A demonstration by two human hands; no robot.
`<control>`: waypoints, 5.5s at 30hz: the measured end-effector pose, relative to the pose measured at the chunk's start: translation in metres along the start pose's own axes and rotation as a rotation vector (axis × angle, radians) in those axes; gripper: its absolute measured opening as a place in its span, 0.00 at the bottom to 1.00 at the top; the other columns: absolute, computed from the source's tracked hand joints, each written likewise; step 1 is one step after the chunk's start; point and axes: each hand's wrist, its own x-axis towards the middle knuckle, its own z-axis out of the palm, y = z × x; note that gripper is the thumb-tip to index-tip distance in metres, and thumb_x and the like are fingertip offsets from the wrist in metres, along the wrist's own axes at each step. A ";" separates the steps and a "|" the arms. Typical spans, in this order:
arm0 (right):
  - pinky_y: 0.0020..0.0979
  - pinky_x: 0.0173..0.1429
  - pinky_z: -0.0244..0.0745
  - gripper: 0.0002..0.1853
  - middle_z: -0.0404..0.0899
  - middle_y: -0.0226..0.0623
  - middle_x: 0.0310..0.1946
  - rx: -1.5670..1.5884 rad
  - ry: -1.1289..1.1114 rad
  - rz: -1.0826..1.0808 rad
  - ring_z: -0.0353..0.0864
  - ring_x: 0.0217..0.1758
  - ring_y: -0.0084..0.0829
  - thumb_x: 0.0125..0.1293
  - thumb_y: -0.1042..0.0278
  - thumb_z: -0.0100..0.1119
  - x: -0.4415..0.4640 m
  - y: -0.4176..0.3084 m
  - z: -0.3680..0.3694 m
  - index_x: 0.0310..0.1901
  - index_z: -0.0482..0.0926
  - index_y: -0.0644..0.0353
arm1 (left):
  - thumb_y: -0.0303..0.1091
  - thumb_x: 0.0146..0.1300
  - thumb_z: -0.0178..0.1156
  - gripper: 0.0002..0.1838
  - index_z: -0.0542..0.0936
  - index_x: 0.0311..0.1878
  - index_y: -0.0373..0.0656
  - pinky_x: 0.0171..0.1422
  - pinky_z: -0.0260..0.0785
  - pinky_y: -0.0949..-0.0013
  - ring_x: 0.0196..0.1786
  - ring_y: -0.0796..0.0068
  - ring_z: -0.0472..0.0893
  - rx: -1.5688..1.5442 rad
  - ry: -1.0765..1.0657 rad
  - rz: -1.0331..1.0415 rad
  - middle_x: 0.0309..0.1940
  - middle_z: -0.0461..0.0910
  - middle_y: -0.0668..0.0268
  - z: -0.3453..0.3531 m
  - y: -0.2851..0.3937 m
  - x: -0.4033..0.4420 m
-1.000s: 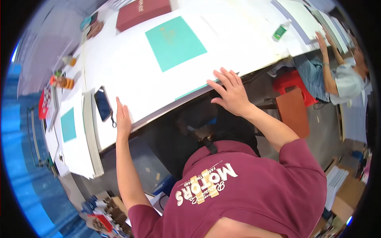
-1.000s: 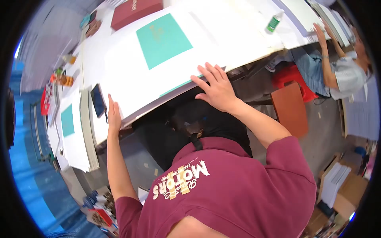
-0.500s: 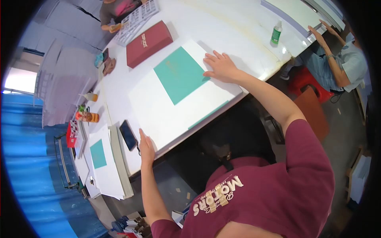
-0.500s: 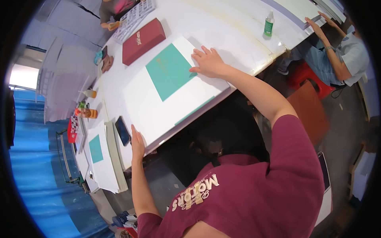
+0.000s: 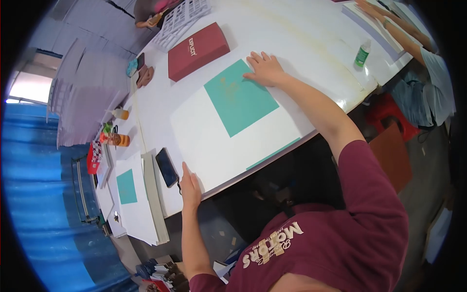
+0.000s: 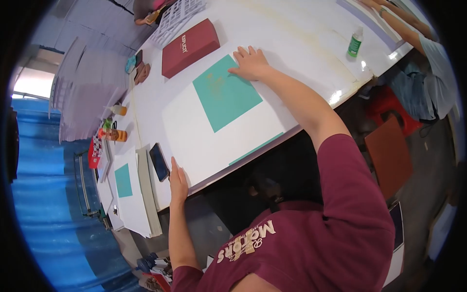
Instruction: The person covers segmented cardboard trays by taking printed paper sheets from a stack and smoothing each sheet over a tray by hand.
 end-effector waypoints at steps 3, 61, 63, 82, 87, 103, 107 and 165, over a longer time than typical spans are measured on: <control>0.51 0.77 0.49 0.40 0.50 0.51 0.77 -0.024 0.027 0.017 0.50 0.80 0.50 0.71 0.32 0.40 0.001 -0.001 0.002 0.75 0.57 0.52 | 0.33 0.72 0.45 0.30 0.55 0.72 0.25 0.60 0.67 0.49 0.55 0.35 0.76 0.000 0.022 0.035 0.55 0.75 0.34 0.003 -0.005 0.000; 0.52 0.81 0.37 0.50 0.51 0.55 0.76 0.066 -0.144 -1.035 0.42 0.82 0.48 0.66 0.33 0.50 -0.212 -0.236 0.014 0.73 0.54 0.72 | 0.45 0.74 0.42 0.29 0.64 0.71 0.36 0.73 0.51 0.51 0.71 0.50 0.64 -0.120 0.081 -0.177 0.64 0.71 0.45 0.016 -0.020 -0.012; 0.52 0.80 0.40 0.52 0.53 0.57 0.75 0.084 -0.120 -1.012 0.46 0.81 0.50 0.63 0.31 0.54 -0.234 -0.230 0.007 0.72 0.56 0.74 | 0.46 0.73 0.44 0.29 0.64 0.70 0.36 0.70 0.54 0.50 0.70 0.51 0.66 -0.051 0.037 -0.196 0.63 0.73 0.48 0.009 -0.014 -0.012; 0.43 0.63 0.70 0.25 0.80 0.53 0.53 0.497 0.310 -0.069 0.77 0.58 0.51 0.67 0.53 0.61 -0.200 0.055 -0.051 0.56 0.78 0.66 | 0.45 0.70 0.57 0.35 0.59 0.75 0.41 0.70 0.59 0.45 0.73 0.41 0.61 0.341 0.331 0.014 0.76 0.50 0.44 -0.013 0.045 0.000; 0.46 0.68 0.65 0.30 0.75 0.53 0.60 0.382 0.400 0.169 0.71 0.65 0.51 0.68 0.51 0.60 -0.134 0.127 -0.005 0.61 0.71 0.68 | 0.45 0.74 0.50 0.32 0.58 0.74 0.38 0.68 0.67 0.47 0.75 0.47 0.59 -0.849 0.349 0.222 0.77 0.50 0.51 -0.075 0.150 0.004; 0.46 0.73 0.57 0.33 0.72 0.51 0.63 0.163 0.442 0.219 0.65 0.71 0.48 0.65 0.50 0.62 -0.129 0.121 0.023 0.63 0.69 0.67 | 0.38 0.75 0.47 0.32 0.50 0.78 0.50 0.42 0.82 0.54 0.68 0.54 0.64 -2.107 -0.157 0.818 0.80 0.36 0.66 -0.232 0.292 -0.095; 0.46 0.72 0.58 0.34 0.73 0.51 0.62 0.121 0.462 0.222 0.66 0.71 0.48 0.65 0.49 0.62 -0.129 0.123 0.025 0.63 0.69 0.68 | 0.32 0.73 0.52 0.32 0.56 0.77 0.60 0.32 0.82 0.65 0.57 0.50 0.74 -2.177 -0.212 0.866 0.78 0.48 0.75 -0.206 0.338 -0.081; 0.46 0.66 0.65 0.29 0.76 0.48 0.60 -0.012 0.391 0.188 0.73 0.65 0.47 0.69 0.49 0.58 -0.120 0.139 0.031 0.62 0.71 0.64 | 0.36 0.76 0.50 0.14 0.78 0.49 0.34 0.43 0.76 0.72 0.40 0.75 0.83 -0.852 0.504 -0.354 0.39 0.80 0.61 0.034 -0.087 0.002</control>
